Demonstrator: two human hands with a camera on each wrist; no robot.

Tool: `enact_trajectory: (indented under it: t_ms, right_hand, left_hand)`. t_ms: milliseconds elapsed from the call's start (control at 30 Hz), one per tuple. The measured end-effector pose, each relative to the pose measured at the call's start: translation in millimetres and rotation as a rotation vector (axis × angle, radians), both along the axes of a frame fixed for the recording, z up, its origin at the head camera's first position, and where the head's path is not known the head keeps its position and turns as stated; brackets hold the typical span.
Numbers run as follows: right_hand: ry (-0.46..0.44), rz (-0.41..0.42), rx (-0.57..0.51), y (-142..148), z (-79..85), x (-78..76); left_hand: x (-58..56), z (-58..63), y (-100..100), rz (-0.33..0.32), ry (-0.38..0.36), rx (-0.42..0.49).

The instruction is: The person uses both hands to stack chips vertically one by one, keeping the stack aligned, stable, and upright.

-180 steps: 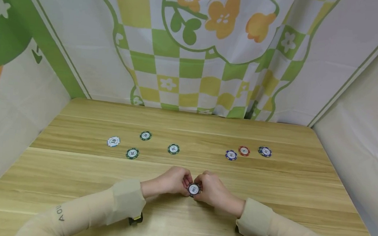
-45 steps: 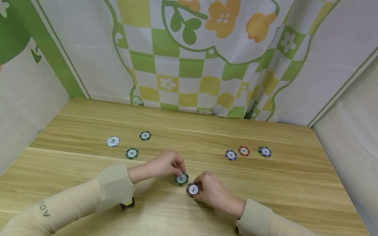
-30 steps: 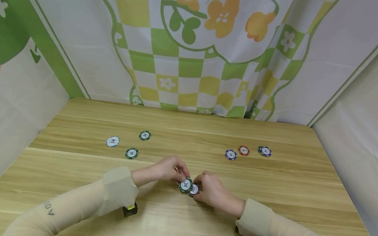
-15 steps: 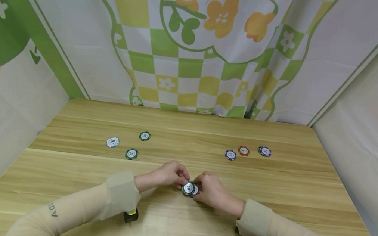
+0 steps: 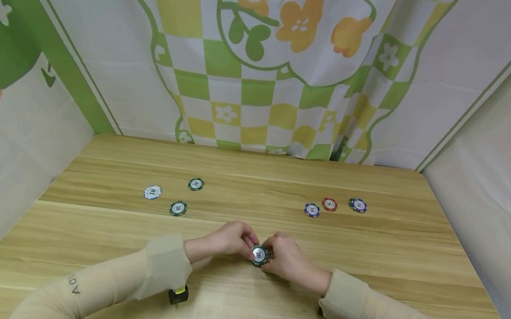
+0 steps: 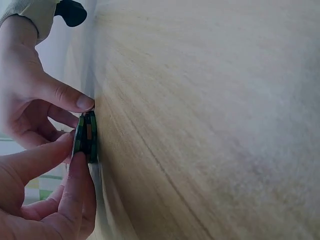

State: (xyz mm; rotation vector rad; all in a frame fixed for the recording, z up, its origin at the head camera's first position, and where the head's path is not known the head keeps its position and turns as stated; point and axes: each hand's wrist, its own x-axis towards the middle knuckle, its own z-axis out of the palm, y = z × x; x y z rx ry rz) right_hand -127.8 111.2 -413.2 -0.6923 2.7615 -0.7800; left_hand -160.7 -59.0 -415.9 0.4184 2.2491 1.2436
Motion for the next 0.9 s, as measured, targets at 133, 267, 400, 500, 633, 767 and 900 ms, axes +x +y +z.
enact_trajectory:
  t_ms: [133,267,400,500,633,767,900]
  right_hand:
    - [-0.004,-0.003,0.001,0.2,-0.6,0.0]
    - [0.001,-0.005,-0.001,0.2,-1.5,0.0]
    - [0.008,-0.004,-0.01,0.1,-1.7,0.3]
    - [0.003,-0.005,-0.013,0.1,-1.3,0.3]
    - [0.006,-0.004,-0.01,0.3,-1.2,-0.1]
    - [0.012,0.001,-0.008,0.4,-1.3,-0.3]
    - [0.02,0.005,-0.012,0.8,-2.2,-0.7]
  left_hand:
    - [2.0,-1.6,1.8,-0.016,-0.001,0.007]
    - [5.0,0.0,5.0,-0.036,0.047,-0.04]
    - [6.2,-1.3,6.2,-0.059,0.103,-0.055]
    - [7.1,-2.3,7.4,-0.063,0.131,-0.069]
    - [8.4,-2.4,8.3,-0.064,0.156,-0.087]
    - [9.4,-2.1,8.0,-0.074,0.18,-0.097]
    - [9.4,-3.0,7.9,-0.09,0.208,-0.109]
